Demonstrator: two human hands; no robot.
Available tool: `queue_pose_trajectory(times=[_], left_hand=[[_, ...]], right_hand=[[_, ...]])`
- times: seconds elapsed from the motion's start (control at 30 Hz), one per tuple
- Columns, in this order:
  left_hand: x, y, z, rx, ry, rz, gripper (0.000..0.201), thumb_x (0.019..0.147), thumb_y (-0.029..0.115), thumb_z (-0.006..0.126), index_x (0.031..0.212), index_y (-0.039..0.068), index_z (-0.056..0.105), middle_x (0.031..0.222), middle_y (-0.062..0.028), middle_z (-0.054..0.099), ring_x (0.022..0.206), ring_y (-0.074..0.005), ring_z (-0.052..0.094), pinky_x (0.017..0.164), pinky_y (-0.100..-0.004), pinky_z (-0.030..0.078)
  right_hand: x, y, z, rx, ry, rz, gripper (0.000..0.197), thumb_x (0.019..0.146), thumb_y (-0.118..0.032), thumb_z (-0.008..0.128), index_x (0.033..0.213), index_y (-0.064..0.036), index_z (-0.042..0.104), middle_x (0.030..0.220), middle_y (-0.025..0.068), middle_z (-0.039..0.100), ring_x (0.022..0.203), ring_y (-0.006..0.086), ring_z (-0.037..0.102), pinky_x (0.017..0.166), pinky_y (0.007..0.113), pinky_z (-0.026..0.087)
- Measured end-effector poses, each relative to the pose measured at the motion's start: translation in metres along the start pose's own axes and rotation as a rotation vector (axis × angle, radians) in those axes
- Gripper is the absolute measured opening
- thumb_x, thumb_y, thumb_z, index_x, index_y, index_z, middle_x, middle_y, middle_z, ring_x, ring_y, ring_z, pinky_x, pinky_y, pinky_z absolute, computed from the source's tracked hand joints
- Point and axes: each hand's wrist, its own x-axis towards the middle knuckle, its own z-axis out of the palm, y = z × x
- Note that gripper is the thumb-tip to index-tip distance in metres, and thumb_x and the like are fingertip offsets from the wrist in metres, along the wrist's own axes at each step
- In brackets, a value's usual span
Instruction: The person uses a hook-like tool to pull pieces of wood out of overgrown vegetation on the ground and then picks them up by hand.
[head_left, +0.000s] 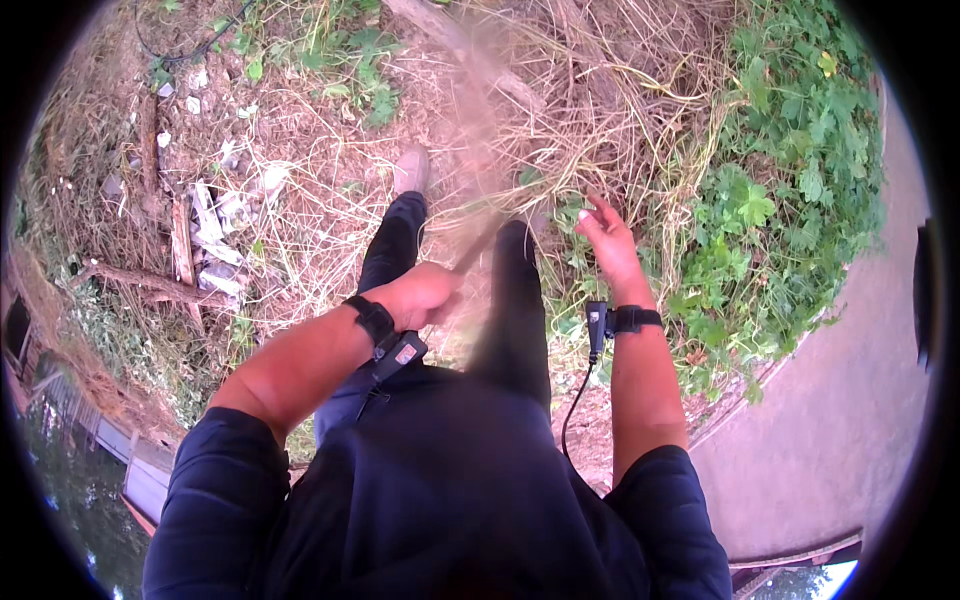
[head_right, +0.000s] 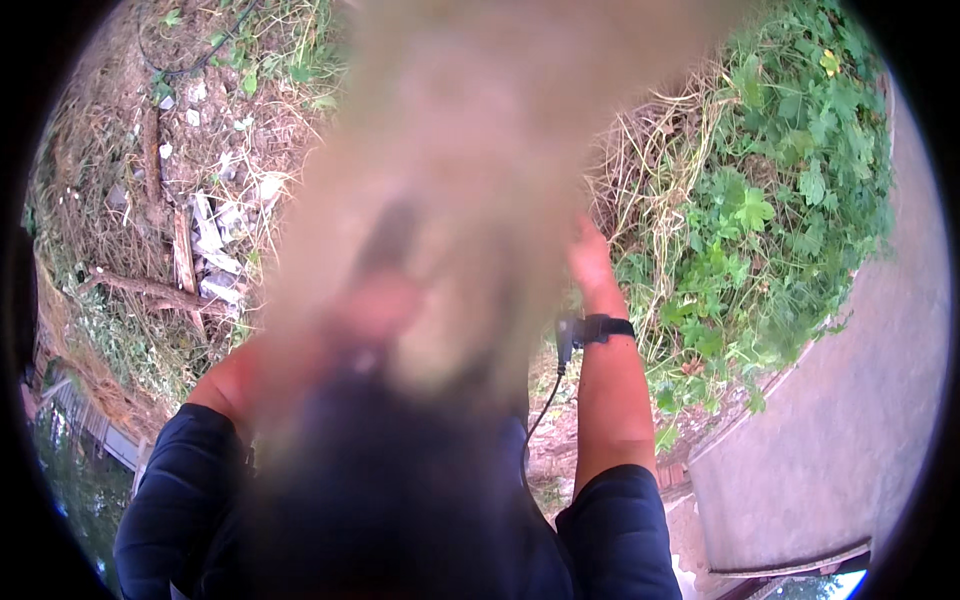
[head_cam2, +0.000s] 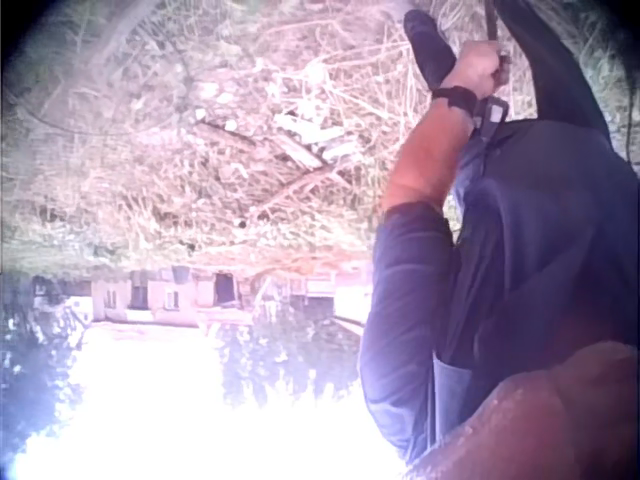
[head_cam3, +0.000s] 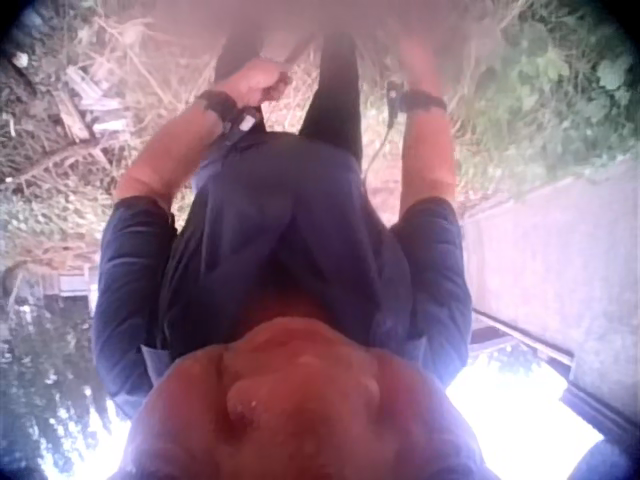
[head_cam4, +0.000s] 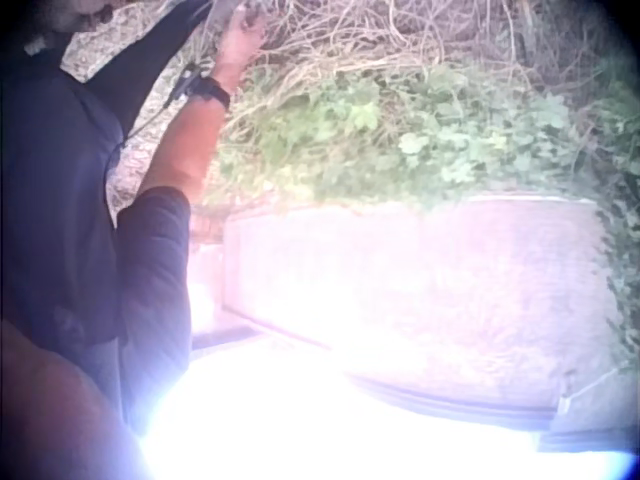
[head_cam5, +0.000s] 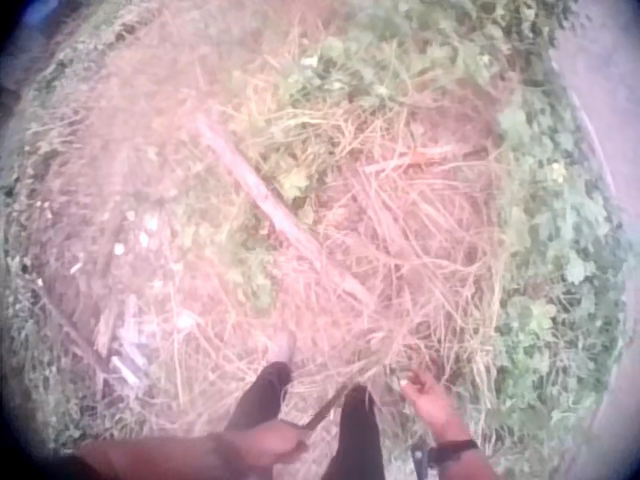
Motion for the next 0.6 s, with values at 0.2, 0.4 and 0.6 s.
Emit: queue_pose_trajectory(times=[0.2,0.4,0.6], left_hand=[[0.018,0.01,0.012,0.141,-0.048,-0.01,0.029,0.091,0.022,0.058,0.105,-0.003,0.054,0.075,-0.005,0.056,0.058,-0.0155,0.055,0.045,-0.0316,0.041],[0.002,0.024,-0.003,0.221,0.067,0.004,0.027,0.091,0.019,0.054,0.108,-0.002,0.053,0.075,-0.0077,0.057,0.055,-0.0142,0.05,0.043,-0.0287,0.038],[-0.025,0.071,-0.003,1.501,0.329,0.65,0.032,0.087,0.018,0.048,0.114,0.005,0.059,0.087,-0.0189,0.067,0.081,-0.0343,0.066,0.071,-0.0443,0.053]], right_hand=[[-0.001,0.022,0.011,0.157,-0.105,0.206,0.053,0.09,-0.027,0.063,0.136,-0.0058,0.046,0.108,0.007,0.061,0.089,0.0159,0.063,0.084,0.029,0.047],[-0.02,0.014,0.022,0.291,-0.176,0.224,0.046,0.092,-0.021,0.062,0.133,-0.0067,0.049,0.106,0.0064,0.062,0.088,0.0134,0.063,0.08,0.026,0.049],[-0.011,0.032,0.018,-0.191,-0.168,0.027,0.045,0.092,-0.021,0.06,0.133,-0.0066,0.05,0.099,0.0024,0.064,0.083,0.0095,0.062,0.071,0.022,0.044]])
